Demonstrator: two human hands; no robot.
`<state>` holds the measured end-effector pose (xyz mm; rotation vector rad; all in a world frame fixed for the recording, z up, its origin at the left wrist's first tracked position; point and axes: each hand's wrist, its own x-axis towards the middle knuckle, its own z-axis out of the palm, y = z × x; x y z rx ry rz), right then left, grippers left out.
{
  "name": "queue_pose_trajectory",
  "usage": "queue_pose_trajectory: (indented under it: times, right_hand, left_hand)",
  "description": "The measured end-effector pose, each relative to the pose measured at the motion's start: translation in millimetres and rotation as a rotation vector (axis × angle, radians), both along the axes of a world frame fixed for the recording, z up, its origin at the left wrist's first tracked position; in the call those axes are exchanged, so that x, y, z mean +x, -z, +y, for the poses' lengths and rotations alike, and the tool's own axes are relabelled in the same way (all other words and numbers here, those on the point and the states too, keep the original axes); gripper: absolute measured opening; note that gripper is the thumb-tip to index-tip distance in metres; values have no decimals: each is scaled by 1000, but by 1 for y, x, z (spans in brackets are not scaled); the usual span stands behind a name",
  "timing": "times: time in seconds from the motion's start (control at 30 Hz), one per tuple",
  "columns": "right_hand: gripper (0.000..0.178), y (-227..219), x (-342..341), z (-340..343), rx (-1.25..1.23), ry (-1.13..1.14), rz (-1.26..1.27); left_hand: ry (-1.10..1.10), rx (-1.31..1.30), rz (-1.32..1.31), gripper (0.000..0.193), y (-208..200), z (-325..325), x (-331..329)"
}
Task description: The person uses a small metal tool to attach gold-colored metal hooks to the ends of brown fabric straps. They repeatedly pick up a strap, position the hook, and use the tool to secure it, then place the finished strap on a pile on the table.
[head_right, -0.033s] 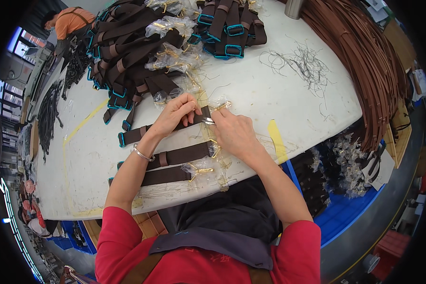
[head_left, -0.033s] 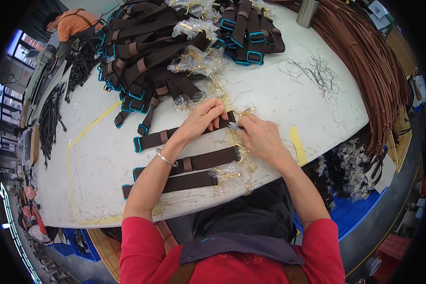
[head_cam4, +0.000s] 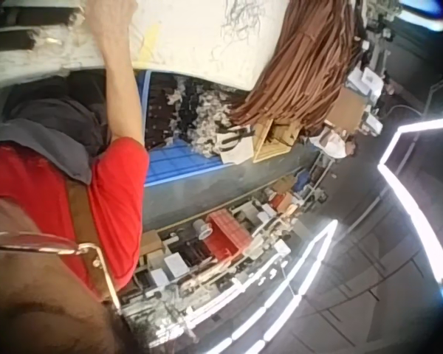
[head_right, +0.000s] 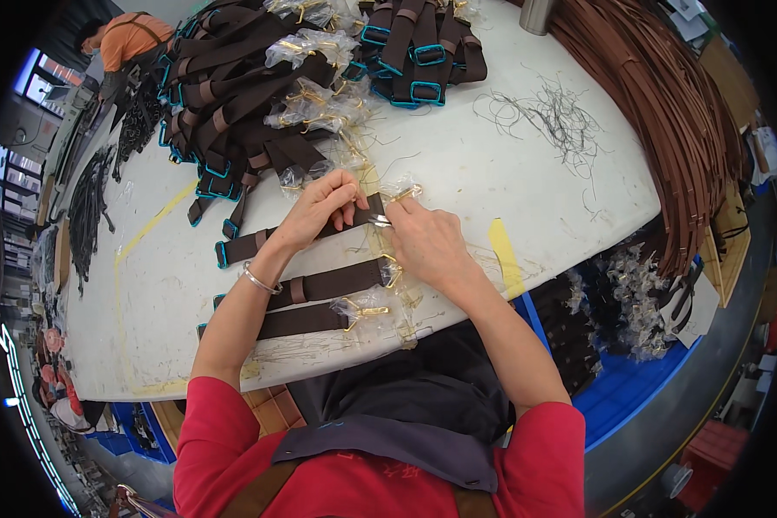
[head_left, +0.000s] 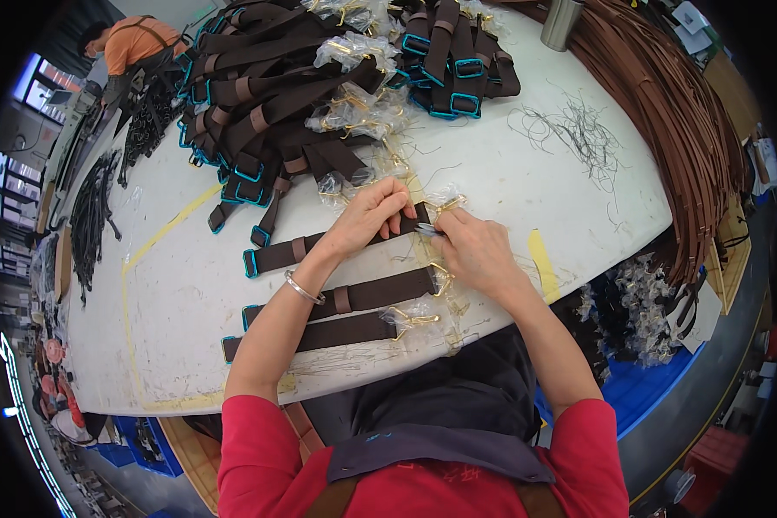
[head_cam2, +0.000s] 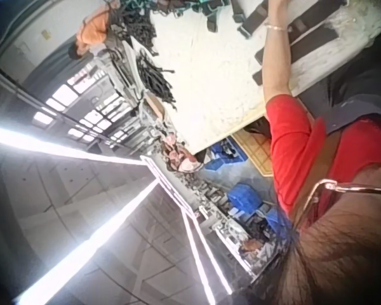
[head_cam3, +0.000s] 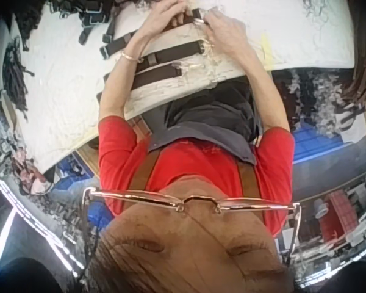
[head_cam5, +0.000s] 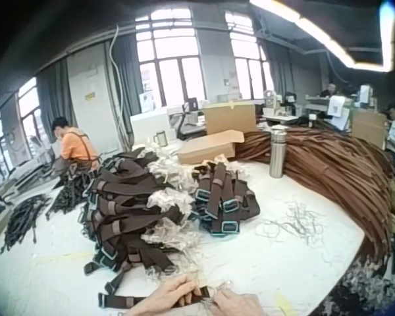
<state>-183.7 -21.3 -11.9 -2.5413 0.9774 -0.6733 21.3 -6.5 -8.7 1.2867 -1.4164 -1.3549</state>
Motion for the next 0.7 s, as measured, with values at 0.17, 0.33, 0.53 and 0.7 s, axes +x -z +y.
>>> queue_pose_trajectory:
  times: [0.17, 0.33, 0.53, 0.7]
  right_hand:
    - [11, 0, 1, -1, 43, 19, 31]
    - [15, -1, 0, -2, 4, -31, 22]
    - [14, 3, -2, -4, 27, -44, 9]
    - [10, -5, -9, -4, 100, 56, -54]
  left_hand:
    - [-5, 17, 38, 20, -1, -2, 0]
    - [-24, 68, 109, 22, -2, -3, -3]
    - [-80, 121, 208, 23, -4, -3, -6]
    - [-46, 195, 101, 22, -9, -4, 6]
